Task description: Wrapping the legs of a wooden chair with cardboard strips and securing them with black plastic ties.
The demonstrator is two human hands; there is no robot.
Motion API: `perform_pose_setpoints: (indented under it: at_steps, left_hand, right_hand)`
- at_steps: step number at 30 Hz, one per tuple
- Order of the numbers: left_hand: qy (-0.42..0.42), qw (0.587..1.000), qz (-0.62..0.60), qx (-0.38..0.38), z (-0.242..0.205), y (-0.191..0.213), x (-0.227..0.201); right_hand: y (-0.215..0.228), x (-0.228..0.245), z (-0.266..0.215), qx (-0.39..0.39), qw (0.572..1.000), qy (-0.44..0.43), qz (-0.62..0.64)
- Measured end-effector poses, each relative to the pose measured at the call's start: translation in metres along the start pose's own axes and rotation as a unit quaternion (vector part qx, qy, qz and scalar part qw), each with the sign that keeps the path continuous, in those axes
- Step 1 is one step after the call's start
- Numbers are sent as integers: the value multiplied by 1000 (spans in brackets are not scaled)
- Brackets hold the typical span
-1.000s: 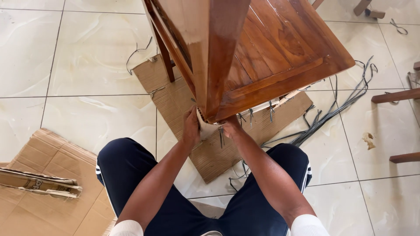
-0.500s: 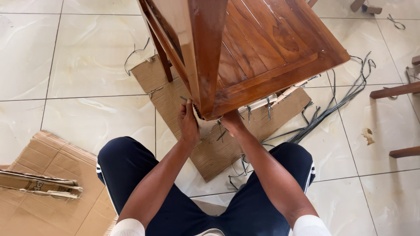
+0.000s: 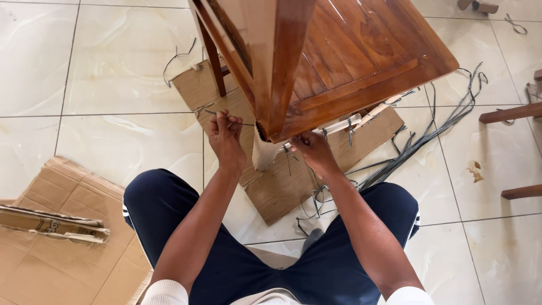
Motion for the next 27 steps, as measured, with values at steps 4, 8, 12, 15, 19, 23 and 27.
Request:
perform_pose_setpoints:
  at_steps: [4, 8, 12, 15, 19, 23, 27]
  left_hand:
    - [10, 1000, 20, -20, -18, 1, -20]
    - [29, 998, 49, -9, -41, 9, -17]
    - [68, 994, 69, 42, -67, -3, 0]
    - [83, 990, 70, 87, -70, -7, 8]
    - [78, 989, 71, 108, -70, -10, 8]
    - [71, 988, 73, 115, -72, -7, 12]
    - [57, 989, 68, 119, -77, -5, 11]
  right_hand:
    - [-1, 5, -6, -6, 1000, 6, -11]
    - [-8, 11, -19, -25, 1000, -7, 14]
    - [-23, 13, -36, -35, 990, -73, 119]
    - [-34, 16, -47, -54, 984, -70, 157]
    - [-46, 23, -50, -68, 975, -43, 205]
    - [-54, 21, -45, -67, 971, -23, 228]
    - [-61, 14, -37, -74, 969, 12, 236]
Point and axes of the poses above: each hand's wrist, its own z-axis towards the middle knuckle, its own y-axis out of the back of the hand, x = y × z, the point moved 6 cm from there along z, towards the middle knuckle, and after that the axes turned 5 degrees about -z, right-handed, at the moved point
